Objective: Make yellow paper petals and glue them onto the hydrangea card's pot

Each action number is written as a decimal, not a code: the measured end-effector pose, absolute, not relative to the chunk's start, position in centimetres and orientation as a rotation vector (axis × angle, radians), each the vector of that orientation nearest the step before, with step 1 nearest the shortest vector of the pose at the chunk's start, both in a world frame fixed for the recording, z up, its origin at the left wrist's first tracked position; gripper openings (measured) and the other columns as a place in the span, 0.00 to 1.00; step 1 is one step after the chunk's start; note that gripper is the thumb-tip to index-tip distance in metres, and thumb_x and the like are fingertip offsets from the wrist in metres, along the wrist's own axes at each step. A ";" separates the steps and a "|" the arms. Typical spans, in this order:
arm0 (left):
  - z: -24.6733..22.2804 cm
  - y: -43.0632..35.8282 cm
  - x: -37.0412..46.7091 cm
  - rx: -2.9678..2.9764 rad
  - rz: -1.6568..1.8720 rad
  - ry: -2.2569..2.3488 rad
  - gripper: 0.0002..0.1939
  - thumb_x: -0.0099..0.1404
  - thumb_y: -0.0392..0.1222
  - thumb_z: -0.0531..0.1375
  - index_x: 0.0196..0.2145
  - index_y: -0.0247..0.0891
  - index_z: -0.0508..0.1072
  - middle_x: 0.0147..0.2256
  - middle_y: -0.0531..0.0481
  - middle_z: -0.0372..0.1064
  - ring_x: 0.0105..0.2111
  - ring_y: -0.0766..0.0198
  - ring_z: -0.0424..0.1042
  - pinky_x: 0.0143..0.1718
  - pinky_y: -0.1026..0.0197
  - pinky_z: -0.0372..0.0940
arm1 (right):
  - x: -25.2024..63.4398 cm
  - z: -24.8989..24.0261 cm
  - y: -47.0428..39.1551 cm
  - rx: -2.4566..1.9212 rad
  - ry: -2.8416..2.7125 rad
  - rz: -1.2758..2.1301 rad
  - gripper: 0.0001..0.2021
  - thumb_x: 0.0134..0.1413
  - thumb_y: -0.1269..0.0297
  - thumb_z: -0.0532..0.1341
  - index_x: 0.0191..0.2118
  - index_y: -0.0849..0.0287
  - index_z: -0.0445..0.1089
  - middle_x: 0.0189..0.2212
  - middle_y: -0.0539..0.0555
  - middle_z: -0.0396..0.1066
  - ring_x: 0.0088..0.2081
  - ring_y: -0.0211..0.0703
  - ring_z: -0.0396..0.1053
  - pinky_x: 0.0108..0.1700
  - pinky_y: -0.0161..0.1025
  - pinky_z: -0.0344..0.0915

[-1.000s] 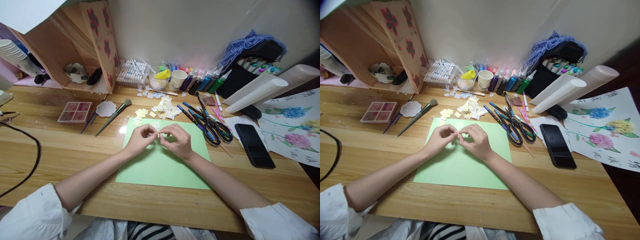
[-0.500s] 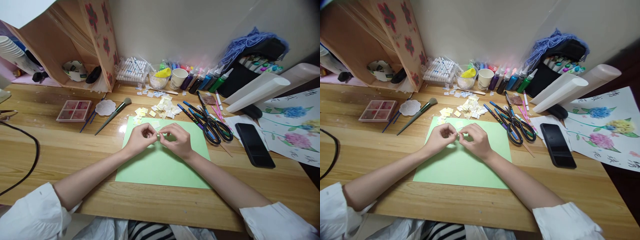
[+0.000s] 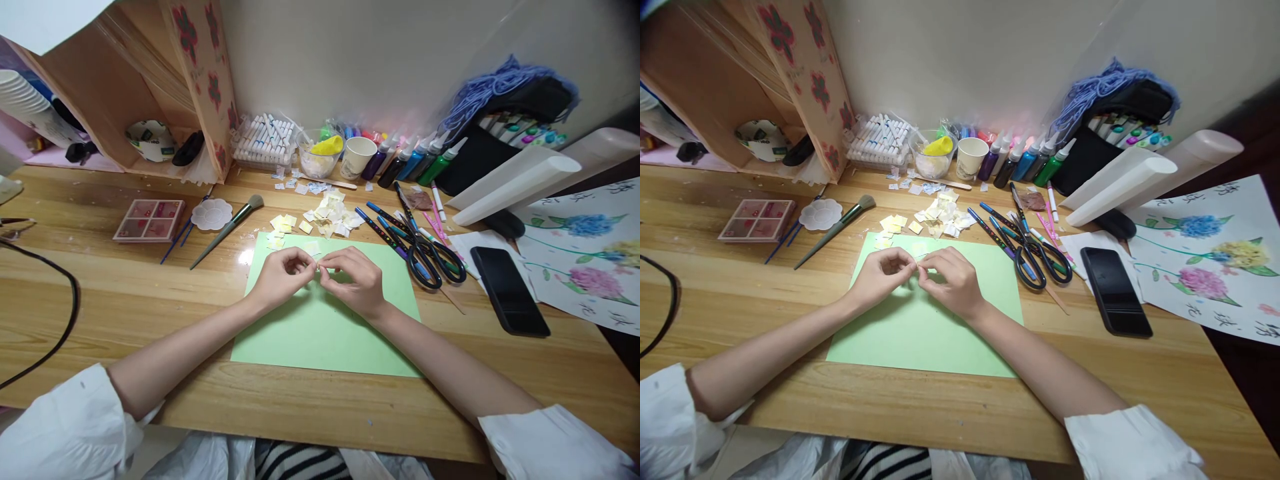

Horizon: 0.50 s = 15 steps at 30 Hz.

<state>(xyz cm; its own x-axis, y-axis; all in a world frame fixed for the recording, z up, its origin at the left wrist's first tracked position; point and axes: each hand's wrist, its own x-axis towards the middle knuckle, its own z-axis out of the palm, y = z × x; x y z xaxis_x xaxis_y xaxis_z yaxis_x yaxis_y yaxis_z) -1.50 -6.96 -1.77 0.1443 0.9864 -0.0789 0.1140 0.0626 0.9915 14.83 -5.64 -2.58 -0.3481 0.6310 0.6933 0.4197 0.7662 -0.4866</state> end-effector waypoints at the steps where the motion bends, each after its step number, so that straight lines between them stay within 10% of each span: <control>1: -1.8 -6.9 -1.5 1.303 0.994 1.205 0.09 0.53 0.42 0.62 0.26 0.33 0.70 0.24 0.51 0.66 0.23 0.70 0.64 0.24 0.67 0.58 | 14.8 -2.6 -5.7 -0.791 -1.995 0.268 0.06 0.47 0.75 0.61 0.30 0.56 0.69 0.27 0.53 0.75 0.30 0.41 0.70 0.33 0.41 0.68; 15: -1.8 -7.0 -1.6 1.338 0.993 1.215 0.04 0.53 0.37 0.60 0.26 0.34 0.68 0.23 0.53 0.64 0.22 0.71 0.61 0.23 0.68 0.55 | 14.7 -2.3 -5.9 -0.824 -1.966 0.305 0.06 0.47 0.76 0.61 0.30 0.58 0.68 0.27 0.53 0.72 0.30 0.40 0.69 0.31 0.38 0.67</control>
<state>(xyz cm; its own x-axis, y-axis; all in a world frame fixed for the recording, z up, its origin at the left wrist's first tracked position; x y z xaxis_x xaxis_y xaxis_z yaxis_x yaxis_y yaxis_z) -1.60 -6.98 -1.83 0.1472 0.9873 -0.0594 0.1382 0.0389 0.9896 14.67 -5.88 -2.31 -0.3231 0.6596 0.6786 0.4234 0.7421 -0.5197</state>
